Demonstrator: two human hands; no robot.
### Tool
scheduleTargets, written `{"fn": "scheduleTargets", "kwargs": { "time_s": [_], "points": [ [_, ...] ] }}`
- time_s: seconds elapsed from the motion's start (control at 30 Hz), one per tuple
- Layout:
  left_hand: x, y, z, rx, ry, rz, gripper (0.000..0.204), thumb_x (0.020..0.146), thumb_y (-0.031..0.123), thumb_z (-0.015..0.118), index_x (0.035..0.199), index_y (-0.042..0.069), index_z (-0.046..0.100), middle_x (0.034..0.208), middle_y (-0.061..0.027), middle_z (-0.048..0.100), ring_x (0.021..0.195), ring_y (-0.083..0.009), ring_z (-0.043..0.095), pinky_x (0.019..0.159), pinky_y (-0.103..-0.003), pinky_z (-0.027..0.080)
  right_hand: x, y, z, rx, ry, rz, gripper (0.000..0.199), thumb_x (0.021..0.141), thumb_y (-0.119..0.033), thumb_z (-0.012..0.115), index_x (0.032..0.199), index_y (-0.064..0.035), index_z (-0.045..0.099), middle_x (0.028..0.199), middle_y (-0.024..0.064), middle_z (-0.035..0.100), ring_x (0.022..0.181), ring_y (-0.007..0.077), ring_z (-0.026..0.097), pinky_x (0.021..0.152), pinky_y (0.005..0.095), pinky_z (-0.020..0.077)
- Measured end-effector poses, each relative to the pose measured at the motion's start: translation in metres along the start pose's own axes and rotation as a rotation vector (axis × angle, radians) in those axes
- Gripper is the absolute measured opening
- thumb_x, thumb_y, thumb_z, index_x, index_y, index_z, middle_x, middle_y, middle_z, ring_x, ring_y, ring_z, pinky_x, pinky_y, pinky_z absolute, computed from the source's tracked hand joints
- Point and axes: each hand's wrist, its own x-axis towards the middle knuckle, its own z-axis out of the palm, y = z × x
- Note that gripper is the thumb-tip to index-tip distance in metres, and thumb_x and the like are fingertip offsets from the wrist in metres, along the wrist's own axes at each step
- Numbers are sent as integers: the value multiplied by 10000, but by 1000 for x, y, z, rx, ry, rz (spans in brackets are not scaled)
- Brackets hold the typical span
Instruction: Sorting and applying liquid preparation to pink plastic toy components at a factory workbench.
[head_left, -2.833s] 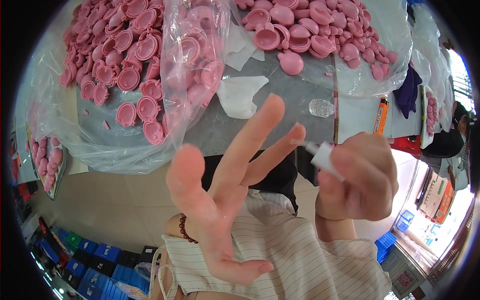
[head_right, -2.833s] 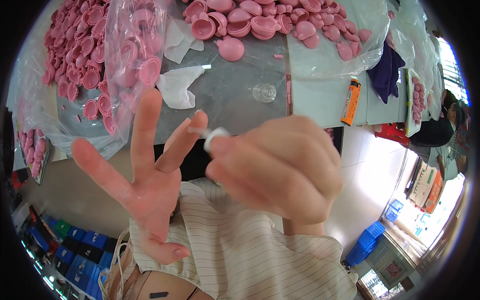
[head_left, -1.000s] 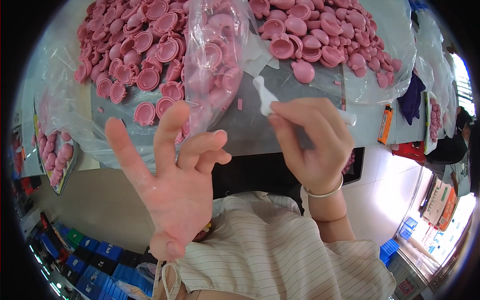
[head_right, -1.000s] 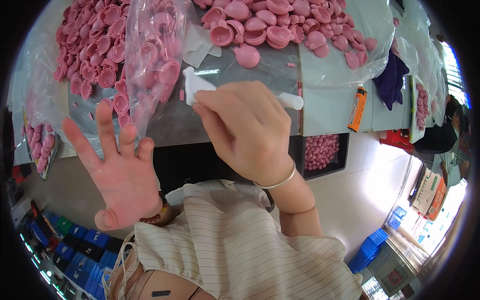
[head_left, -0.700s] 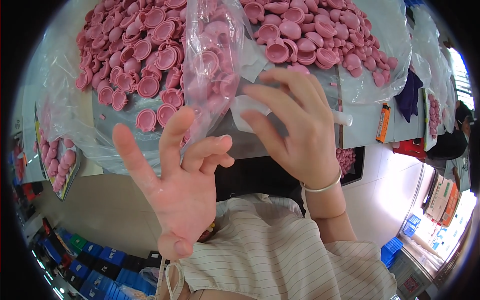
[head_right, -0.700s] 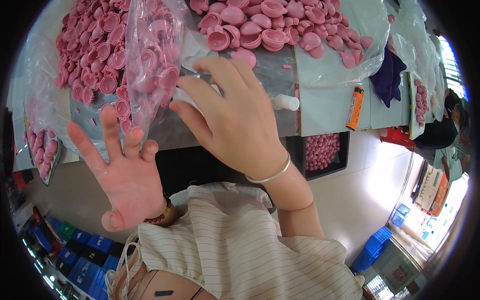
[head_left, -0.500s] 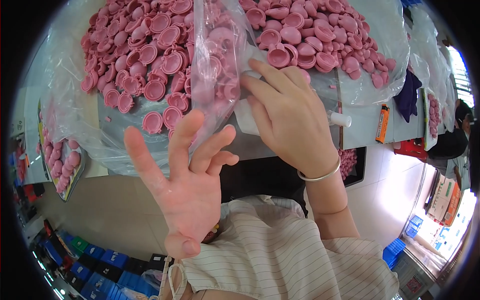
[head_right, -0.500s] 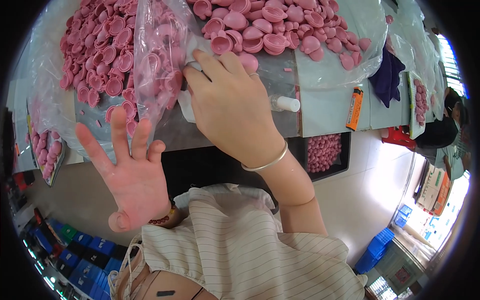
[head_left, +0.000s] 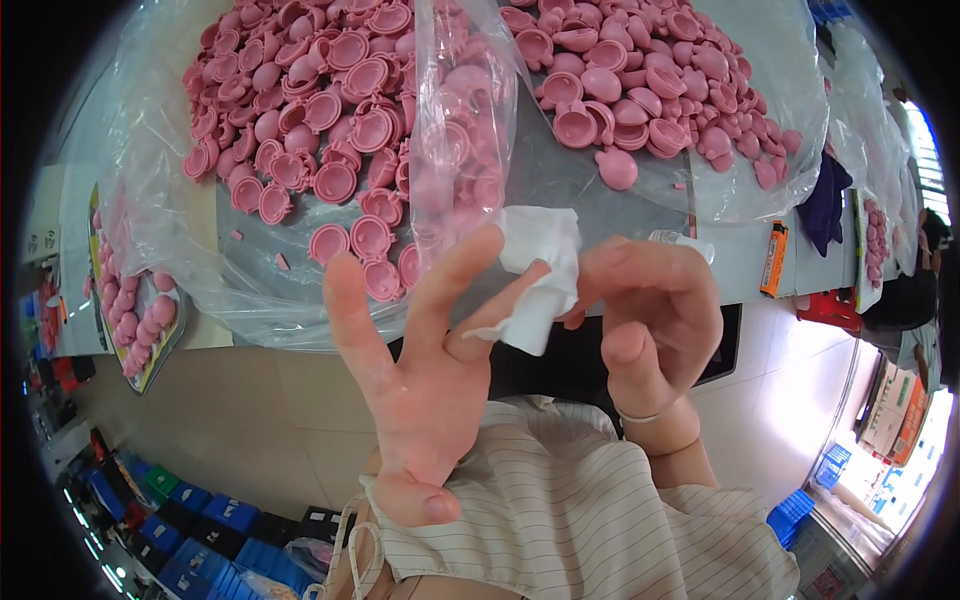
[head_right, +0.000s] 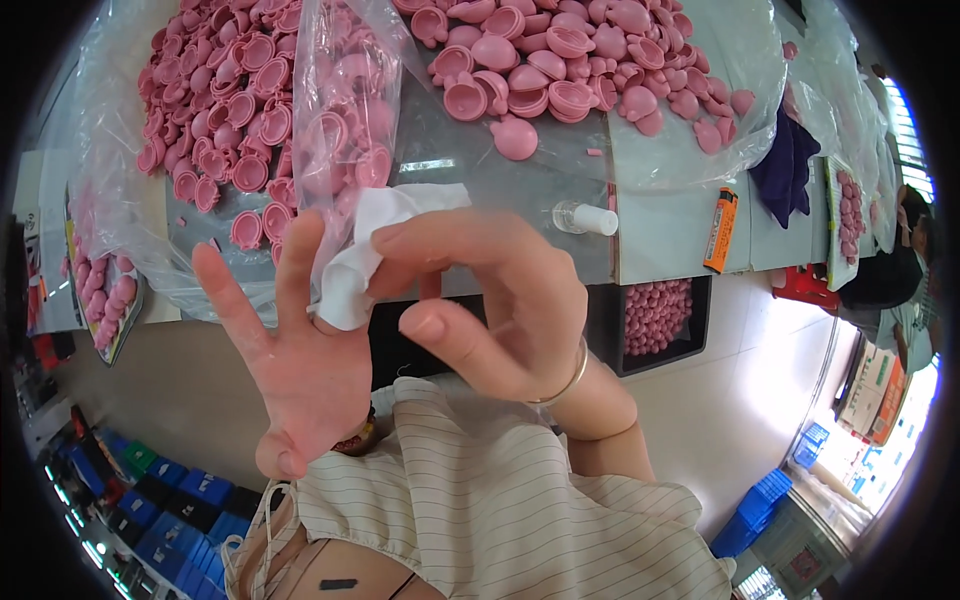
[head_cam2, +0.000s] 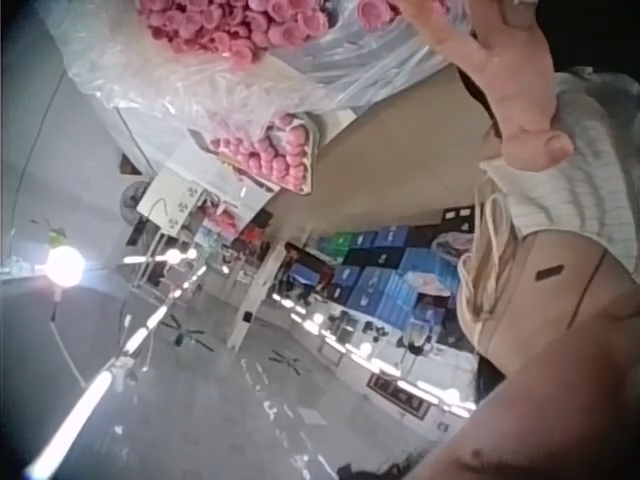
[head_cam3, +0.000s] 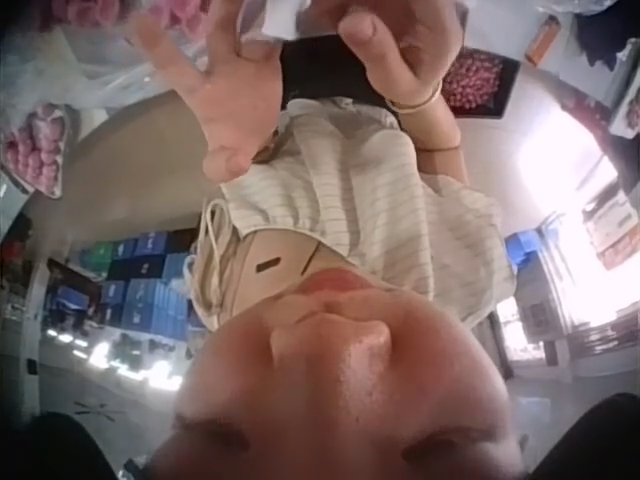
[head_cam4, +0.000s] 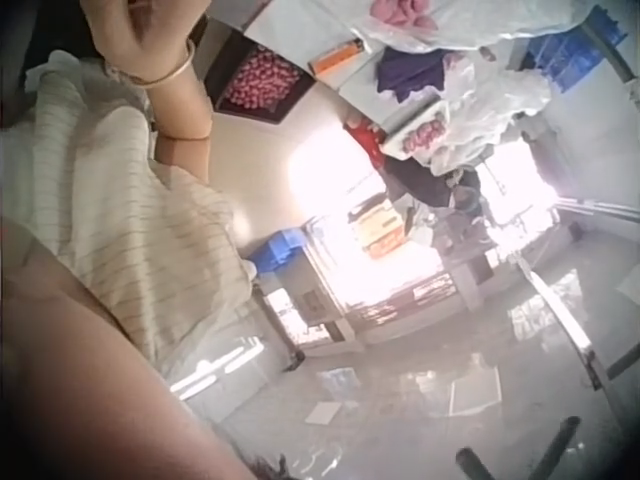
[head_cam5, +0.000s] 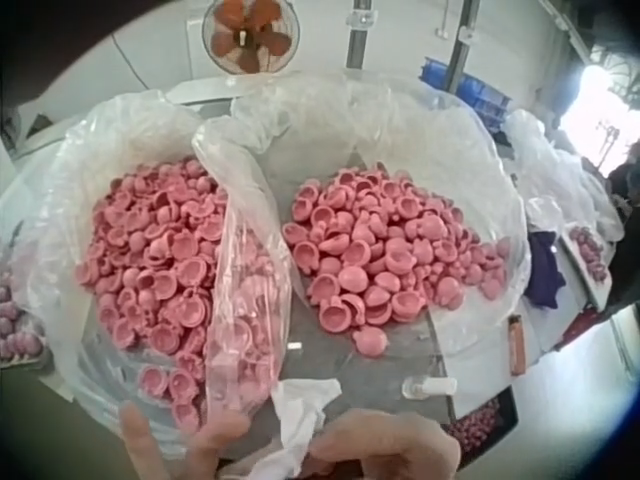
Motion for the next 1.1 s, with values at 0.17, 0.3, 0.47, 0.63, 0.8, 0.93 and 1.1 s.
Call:
{"fn": "scheduleTargets", "kwargs": {
  "time_s": [0.17,0.3,0.47,0.63,0.8,0.93,1.1],
  "points": [
    [1,-13,-1,20,-195,28,1184,619,336,707,1338,281,-232,1385,-299,-110,1301,-435,24,1025,-495,117,-7,6,3,90,46,108,346,769,-66,632,1072,26,493,988,83,512,766,136,527,653,247,432],
    [-9,-11,19,667,-85,4,1168,616,454,693,1315,373,-239,1376,-323,-111,1272,-436,155,1012,-496,140,-7,-1,16,7,61,212,333,799,-267,623,917,8,478,816,88,559,738,158,515,673,265,403],
    [-22,-26,20,851,-108,137,1108,631,466,683,1337,372,-166,1361,-346,-91,1207,-449,263,970,-534,168,-19,8,7,-110,82,100,134,849,-100,499,898,24,509,720,77,543,601,123,500,555,238,406],
    [-27,-41,32,747,-129,183,985,643,588,616,1381,320,21,1288,-461,-8,1252,-543,34,933,-602,-78,-15,8,12,4,279,172,263,880,-128,416,673,7,507,551,34,479,464,81,413,429,221,316],
    [-18,-29,29,737,-205,52,957,663,581,602,1371,353,0,1316,-426,-15,1236,-546,94,940,-595,-65,-9,2,4,50,337,252,329,898,-132,401,609,0,484,535,1,486,451,57,412,409,214,293],
    [-14,-20,23,607,-243,-1,1008,685,553,595,1350,368,-140,1352,-374,-68,1184,-551,262,980,-553,-34,-6,0,-1,43,334,188,374,921,-196,365,633,7,491,543,36,506,441,89,440,408,212,313],
    [-8,-15,22,121,-165,8,1088,723,477,618,1239,395,-336,1331,-235,-321,1176,-440,371,1029,-520,1,2,-5,-8,73,502,126,560,926,-452,241,671,-8,468,576,94,477,463,143,394,418,237,290]
  ]
}}
